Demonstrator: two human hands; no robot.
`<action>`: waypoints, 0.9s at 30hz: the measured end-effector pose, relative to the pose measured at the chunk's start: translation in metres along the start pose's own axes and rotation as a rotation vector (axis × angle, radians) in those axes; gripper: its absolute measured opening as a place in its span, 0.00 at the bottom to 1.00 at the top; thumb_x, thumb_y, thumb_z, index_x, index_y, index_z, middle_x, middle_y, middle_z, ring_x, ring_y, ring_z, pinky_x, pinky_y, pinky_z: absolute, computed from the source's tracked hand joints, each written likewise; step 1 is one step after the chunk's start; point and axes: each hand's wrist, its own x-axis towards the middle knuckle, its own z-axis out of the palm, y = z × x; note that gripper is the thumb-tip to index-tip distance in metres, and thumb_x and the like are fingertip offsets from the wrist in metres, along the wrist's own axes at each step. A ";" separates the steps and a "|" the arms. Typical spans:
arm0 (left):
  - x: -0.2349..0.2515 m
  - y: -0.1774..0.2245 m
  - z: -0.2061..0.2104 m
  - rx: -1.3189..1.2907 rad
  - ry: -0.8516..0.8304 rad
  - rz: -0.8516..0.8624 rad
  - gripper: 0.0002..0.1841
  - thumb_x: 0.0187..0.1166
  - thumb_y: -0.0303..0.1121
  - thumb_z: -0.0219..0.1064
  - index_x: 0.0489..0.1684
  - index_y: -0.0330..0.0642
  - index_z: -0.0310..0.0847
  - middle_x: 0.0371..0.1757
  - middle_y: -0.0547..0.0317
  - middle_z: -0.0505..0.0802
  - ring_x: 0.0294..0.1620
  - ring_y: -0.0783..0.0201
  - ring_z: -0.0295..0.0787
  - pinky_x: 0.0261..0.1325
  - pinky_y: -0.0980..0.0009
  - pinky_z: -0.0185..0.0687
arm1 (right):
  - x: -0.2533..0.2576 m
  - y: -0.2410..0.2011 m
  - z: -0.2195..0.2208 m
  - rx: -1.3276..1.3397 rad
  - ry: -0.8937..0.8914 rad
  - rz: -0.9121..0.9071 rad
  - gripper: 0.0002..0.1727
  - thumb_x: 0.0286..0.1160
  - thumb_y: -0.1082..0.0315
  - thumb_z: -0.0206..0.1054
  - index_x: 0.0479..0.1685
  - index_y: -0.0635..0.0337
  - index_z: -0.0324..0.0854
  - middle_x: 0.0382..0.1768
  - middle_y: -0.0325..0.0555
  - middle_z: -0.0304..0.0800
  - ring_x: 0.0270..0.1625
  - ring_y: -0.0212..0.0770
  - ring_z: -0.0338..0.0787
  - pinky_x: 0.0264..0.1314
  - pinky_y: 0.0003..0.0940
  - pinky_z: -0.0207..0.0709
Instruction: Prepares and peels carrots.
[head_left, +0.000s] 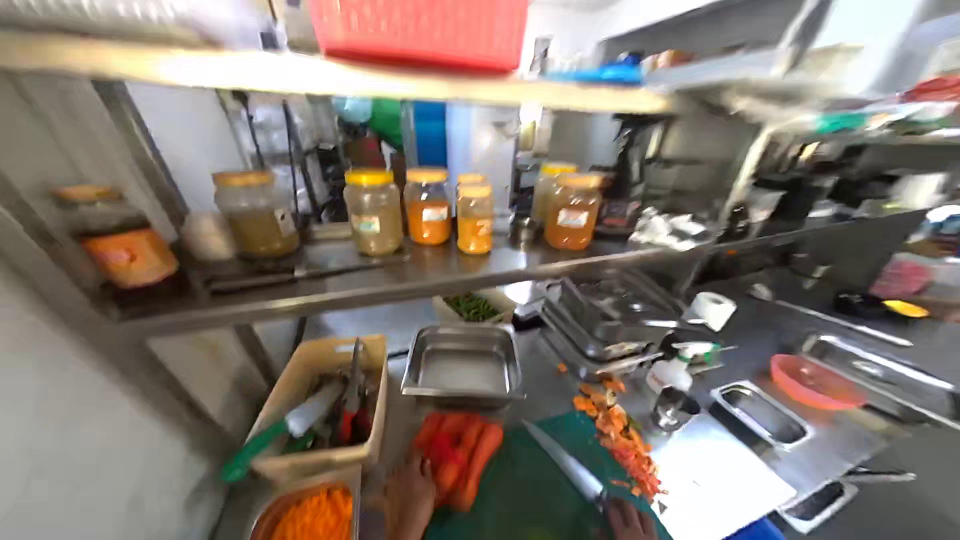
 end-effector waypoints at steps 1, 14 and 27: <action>-0.004 -0.003 0.003 0.042 0.061 -0.003 0.27 0.86 0.52 0.58 0.79 0.49 0.79 0.82 0.46 0.79 0.86 0.40 0.68 0.82 0.32 0.62 | 0.001 0.005 0.004 0.008 0.022 -0.015 0.24 0.75 0.52 0.73 0.67 0.51 0.87 0.67 0.63 0.85 0.71 0.73 0.80 0.62 0.74 0.77; 0.014 0.087 0.020 -0.026 -0.044 -0.082 0.16 0.83 0.45 0.66 0.59 0.48 0.90 0.65 0.52 0.91 0.69 0.50 0.86 0.72 0.43 0.79 | 0.017 0.048 -0.036 0.780 -0.500 0.110 0.24 0.91 0.55 0.54 0.72 0.66 0.72 0.29 0.51 0.85 0.24 0.47 0.86 0.27 0.48 0.85; 0.002 0.091 -0.032 -0.452 0.197 0.230 0.10 0.84 0.39 0.69 0.47 0.42 0.89 0.41 0.56 0.93 0.40 0.62 0.90 0.49 0.58 0.88 | 0.121 -0.152 -0.042 0.653 -0.830 -0.102 0.22 0.89 0.54 0.57 0.74 0.55 0.71 0.45 0.54 0.89 0.38 0.49 0.92 0.43 0.50 0.87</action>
